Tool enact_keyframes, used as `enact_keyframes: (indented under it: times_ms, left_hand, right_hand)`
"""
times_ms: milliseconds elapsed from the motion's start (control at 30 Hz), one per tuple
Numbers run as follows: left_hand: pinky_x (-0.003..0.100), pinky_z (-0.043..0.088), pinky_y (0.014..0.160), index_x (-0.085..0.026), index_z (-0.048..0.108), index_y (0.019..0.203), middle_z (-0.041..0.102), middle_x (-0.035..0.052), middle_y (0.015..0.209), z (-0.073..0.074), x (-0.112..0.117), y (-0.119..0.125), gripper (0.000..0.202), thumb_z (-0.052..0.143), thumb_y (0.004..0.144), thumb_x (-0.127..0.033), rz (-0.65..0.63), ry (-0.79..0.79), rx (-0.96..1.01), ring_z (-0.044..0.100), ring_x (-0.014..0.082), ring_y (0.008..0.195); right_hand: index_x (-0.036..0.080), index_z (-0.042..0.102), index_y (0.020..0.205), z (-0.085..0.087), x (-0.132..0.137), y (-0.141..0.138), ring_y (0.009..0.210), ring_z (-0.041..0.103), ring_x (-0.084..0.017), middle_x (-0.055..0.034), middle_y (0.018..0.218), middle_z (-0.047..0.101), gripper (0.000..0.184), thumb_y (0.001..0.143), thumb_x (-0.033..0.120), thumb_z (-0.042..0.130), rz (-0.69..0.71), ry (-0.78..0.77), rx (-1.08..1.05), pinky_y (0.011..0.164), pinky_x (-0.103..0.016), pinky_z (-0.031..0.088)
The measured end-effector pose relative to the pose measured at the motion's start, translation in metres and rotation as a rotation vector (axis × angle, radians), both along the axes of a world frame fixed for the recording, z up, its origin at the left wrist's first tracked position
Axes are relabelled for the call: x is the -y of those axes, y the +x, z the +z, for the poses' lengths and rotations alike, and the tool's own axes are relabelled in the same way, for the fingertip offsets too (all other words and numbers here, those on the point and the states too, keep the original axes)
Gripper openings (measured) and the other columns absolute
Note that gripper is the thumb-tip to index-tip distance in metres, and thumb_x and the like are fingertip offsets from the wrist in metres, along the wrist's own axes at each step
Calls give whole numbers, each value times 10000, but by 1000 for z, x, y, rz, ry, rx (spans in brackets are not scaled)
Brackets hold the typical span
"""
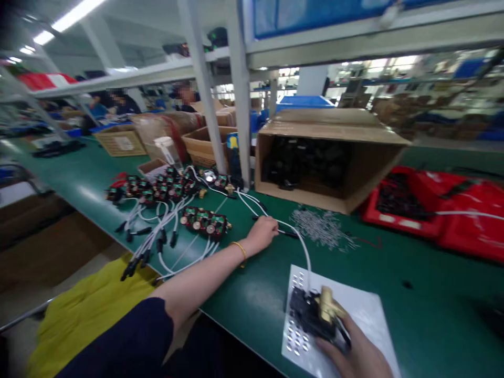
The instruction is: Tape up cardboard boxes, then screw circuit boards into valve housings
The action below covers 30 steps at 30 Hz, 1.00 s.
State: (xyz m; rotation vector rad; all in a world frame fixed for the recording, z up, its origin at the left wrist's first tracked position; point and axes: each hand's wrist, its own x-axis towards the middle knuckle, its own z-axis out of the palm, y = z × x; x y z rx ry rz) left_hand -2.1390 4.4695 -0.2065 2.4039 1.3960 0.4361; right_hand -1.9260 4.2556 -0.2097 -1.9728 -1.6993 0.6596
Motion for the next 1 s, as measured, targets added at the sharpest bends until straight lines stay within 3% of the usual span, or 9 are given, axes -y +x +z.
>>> enact_keyframes:
  times_ms: [100,200,333,433,533,667,767,867,1000]
  left_hand:
    - [328,403,819,-147,546,804,549,56,890,-11,-1,-3,49,526,798,-102,-28,27,75,467,192,874]
    - [337,388,829,-152,541,817,541,53,898,-16,-3,-5,63,547,783,-99,-39,24,105,455,197,873]
    - [343,387,790,-154,535,682,523,52,788,-15,-14,2,103,561,751,-81,-74,-38,112,459,210,819]
    - [327,382,774,-154,497,641,512,49,758,-10,-12,6,170,490,764,-37,-87,-82,145,466,199,804]
    - [279,397,700,-156,498,735,528,25,745,0,15,5,120,451,806,-71,-22,-146,238,490,160,735]
    - [228,423,635,-142,539,815,571,7,736,11,85,-6,42,508,789,-129,242,-577,678,536,121,678]
    - [224,445,638,-139,571,828,599,11,742,12,134,-13,73,548,763,-115,319,-803,801,568,119,686]
    - [224,454,625,-156,585,814,607,8,735,6,161,-16,54,586,774,-120,188,-613,785,575,118,684]
    - [254,466,675,-151,598,851,618,37,798,-2,167,-13,93,506,853,-138,-296,-72,585,555,128,749]
  right_hand:
    - [132,519,1171,4,3,11,848,643,-279,-113,1017,664,556,688,397,590,74,-126,-61,711,-343,538]
    - [125,474,1232,8,-1,10,1043,569,-278,-128,1172,589,558,727,345,558,90,-130,-135,903,-395,461]
    - [154,442,1264,12,0,5,1127,511,-267,-120,1236,543,552,748,307,564,94,-138,-222,987,-434,384]
    - [164,433,1275,11,2,4,1108,523,-271,-115,1221,554,565,749,311,577,82,-148,-224,966,-437,404]
    - [162,449,1264,9,4,1,1018,579,-270,-108,1137,606,554,755,340,574,34,-152,-185,865,-400,483]
    - [142,469,1242,3,10,-7,924,622,-261,-117,1063,639,546,756,368,573,-40,-119,-148,785,-353,523]
    - [135,472,1235,-2,17,-13,908,631,-259,-132,1055,641,539,768,384,570,-62,-87,-117,782,-340,529]
    - [147,470,1237,-5,21,-17,930,626,-253,-130,1070,636,514,786,374,562,-53,-80,-111,789,-327,530]
    - [141,428,1271,-6,24,-17,991,604,-246,-136,1124,610,526,805,351,551,-22,-68,-121,850,-329,510]
